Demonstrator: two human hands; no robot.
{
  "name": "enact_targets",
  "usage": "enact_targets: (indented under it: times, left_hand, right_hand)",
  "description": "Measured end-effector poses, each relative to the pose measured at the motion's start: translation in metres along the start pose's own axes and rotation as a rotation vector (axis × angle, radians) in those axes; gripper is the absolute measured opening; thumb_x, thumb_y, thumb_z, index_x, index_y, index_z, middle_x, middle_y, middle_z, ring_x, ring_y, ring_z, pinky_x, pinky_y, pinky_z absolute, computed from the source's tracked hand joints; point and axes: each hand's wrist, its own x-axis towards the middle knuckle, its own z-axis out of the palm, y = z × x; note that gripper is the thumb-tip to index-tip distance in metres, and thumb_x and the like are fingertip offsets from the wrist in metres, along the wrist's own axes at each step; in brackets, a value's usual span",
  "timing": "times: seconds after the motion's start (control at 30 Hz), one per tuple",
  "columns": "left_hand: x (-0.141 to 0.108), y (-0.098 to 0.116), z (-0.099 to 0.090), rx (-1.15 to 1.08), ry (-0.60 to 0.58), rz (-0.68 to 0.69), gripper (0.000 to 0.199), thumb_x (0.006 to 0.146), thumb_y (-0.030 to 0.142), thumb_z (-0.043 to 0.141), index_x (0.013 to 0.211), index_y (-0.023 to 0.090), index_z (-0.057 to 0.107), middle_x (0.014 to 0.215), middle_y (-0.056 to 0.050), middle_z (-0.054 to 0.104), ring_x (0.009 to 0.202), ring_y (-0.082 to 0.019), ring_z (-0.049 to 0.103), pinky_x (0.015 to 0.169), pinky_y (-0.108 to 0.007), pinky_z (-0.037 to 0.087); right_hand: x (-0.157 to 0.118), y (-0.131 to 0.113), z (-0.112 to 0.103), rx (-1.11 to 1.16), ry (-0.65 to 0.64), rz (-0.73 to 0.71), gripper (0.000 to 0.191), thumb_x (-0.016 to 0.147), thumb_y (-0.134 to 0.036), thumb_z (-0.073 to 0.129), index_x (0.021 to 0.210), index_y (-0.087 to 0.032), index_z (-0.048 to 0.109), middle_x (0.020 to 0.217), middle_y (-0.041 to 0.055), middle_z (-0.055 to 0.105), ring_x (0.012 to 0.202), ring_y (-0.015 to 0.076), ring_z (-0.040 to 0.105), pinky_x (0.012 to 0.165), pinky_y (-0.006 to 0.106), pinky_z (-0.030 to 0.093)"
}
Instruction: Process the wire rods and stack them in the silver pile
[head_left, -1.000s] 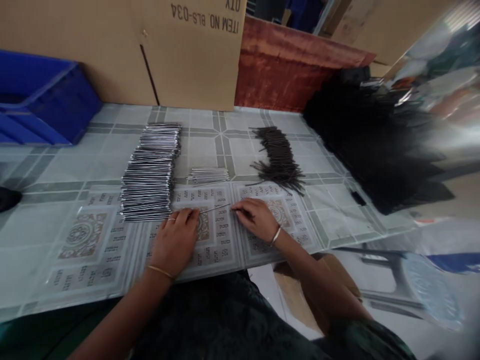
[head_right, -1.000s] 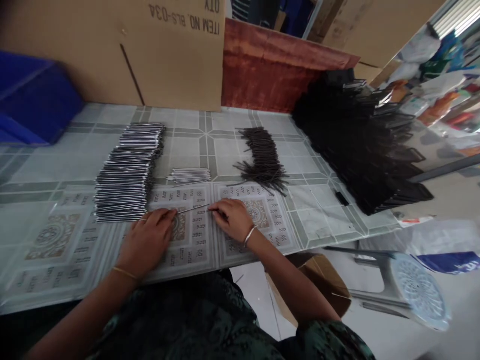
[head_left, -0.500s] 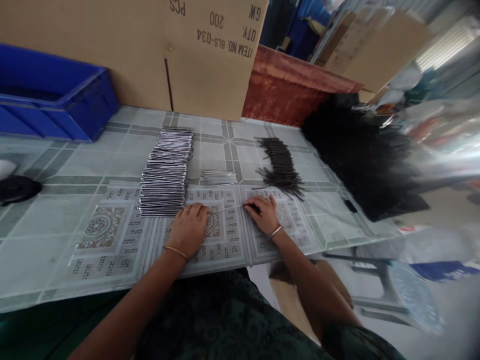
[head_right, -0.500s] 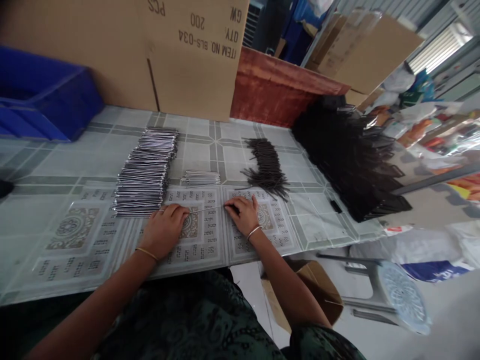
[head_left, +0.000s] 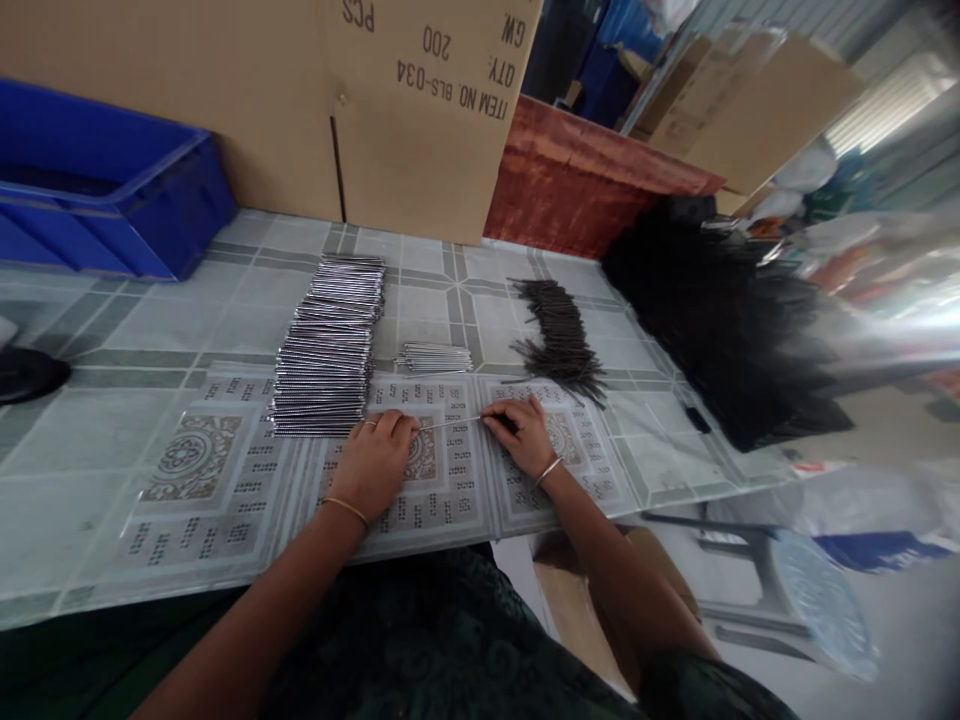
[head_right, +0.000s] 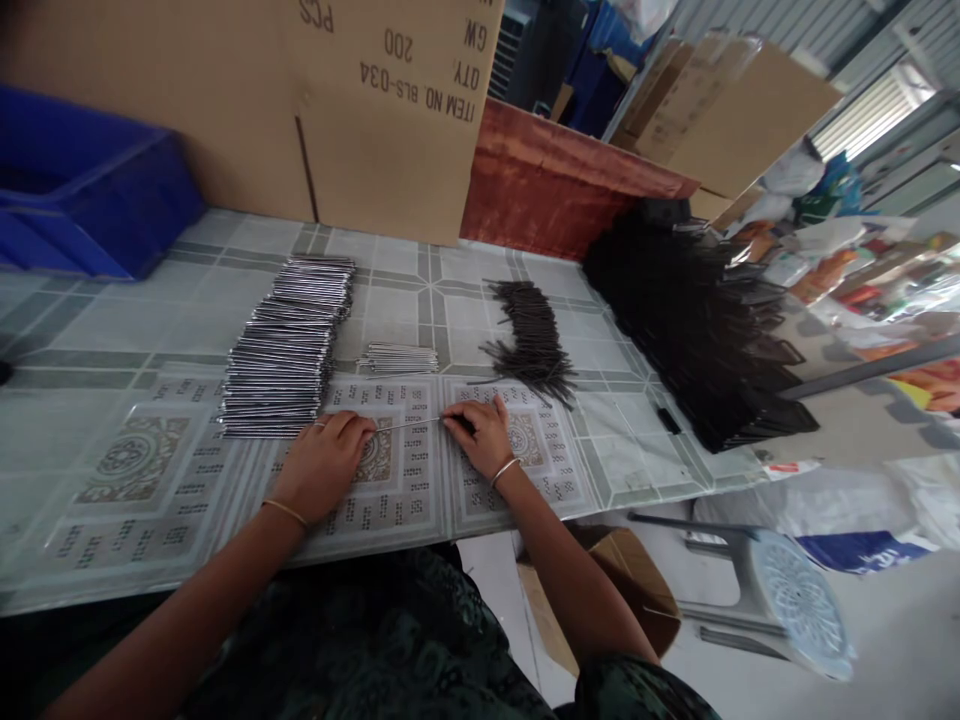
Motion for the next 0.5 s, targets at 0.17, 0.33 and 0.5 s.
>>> enact_targets:
  times: [0.17, 0.33, 0.5]
  left_hand:
    - [-0.001, 0.000, -0.001, -0.001, 0.028, 0.029, 0.027, 0.098, 0.024, 0.040, 0.105, 0.017, 0.066, 0.103, -0.010, 0.065, 0.093, -0.026, 0.059, 0.080, -0.040, 0.047]
    - [0.000, 0.000, -0.004, -0.193, 0.095, -0.006, 0.026, 0.097, 0.027, 0.043, 0.099, 0.019, 0.068, 0.099, -0.008, 0.069, 0.090, -0.024, 0.063, 0.082, -0.040, 0.049]
    - [0.003, 0.005, -0.008, -0.729, 0.298, -0.223, 0.025, 0.093, 0.035, 0.053, 0.092, 0.018, 0.071, 0.089, -0.005, 0.072, 0.084, -0.019, 0.066, 0.081, -0.033, 0.052]
  right_hand:
    - [-0.002, -0.003, 0.000, -0.057, 0.019, -0.066, 0.016, 0.094, -0.037, 0.058, 0.095, -0.029, 0.071, 0.099, -0.0003, 0.073, 0.100, 0.0201, 0.065, 0.116, 0.053, 0.004]
    - [0.001, -0.020, 0.006, -0.161, 0.045, -0.203, 0.011, 0.093, -0.036, 0.063, 0.094, -0.032, 0.073, 0.092, -0.0022, 0.073, 0.097, 0.0184, 0.064, 0.118, 0.051, 0.000]
    - [0.024, -0.063, 0.021, -0.130, 0.048, -0.349, 0.009, 0.091, -0.037, 0.067, 0.091, -0.031, 0.073, 0.087, -0.0032, 0.074, 0.091, 0.0168, 0.064, 0.117, 0.047, 0.011]
